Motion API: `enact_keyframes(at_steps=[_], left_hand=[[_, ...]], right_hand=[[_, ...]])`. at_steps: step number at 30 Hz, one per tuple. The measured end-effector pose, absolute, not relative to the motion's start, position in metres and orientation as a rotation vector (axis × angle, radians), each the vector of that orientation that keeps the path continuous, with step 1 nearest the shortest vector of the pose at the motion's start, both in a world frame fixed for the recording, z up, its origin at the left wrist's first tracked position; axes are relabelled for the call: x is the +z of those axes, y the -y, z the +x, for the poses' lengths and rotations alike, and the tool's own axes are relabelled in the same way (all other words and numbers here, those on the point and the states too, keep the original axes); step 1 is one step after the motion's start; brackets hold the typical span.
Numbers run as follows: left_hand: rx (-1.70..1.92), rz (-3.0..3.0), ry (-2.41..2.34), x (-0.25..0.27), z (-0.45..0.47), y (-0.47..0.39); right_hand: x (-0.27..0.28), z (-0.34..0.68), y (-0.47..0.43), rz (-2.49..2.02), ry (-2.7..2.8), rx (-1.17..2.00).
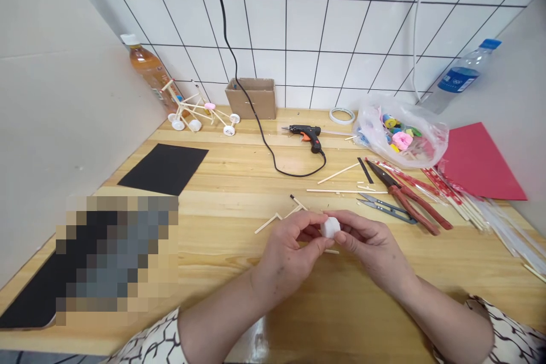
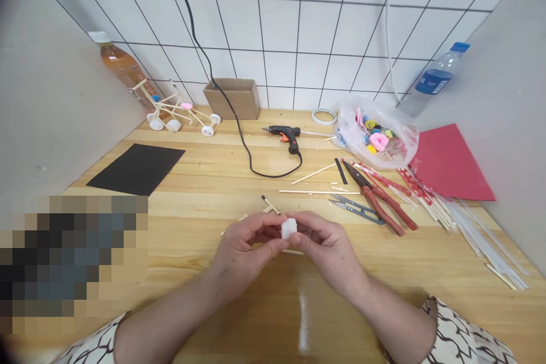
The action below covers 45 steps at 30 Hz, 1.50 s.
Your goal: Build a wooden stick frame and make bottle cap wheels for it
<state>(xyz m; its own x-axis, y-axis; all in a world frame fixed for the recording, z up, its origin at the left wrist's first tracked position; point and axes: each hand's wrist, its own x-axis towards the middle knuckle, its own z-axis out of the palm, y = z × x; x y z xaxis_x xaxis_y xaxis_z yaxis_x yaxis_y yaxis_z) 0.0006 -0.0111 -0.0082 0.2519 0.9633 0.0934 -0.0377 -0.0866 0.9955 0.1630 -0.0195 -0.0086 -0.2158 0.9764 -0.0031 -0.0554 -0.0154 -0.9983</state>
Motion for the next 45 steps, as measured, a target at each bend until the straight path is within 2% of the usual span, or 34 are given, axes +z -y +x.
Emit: enact_keyframes(at_steps=[15,30,45], left_hand=[[1.018,1.44,-0.972,-0.002,-0.001,0.012],[1.128,1.707,-0.995,-0.011,0.001,0.015],[1.164,1.734,-0.958,-0.012,0.0,0.014]], right_hand=[[-0.01,0.162,0.019,-1.109,1.336,1.365],[-0.008,0.16,0.019,-1.135,1.344,1.317],[-0.011,0.158,0.024,-1.096,1.33,1.227]])
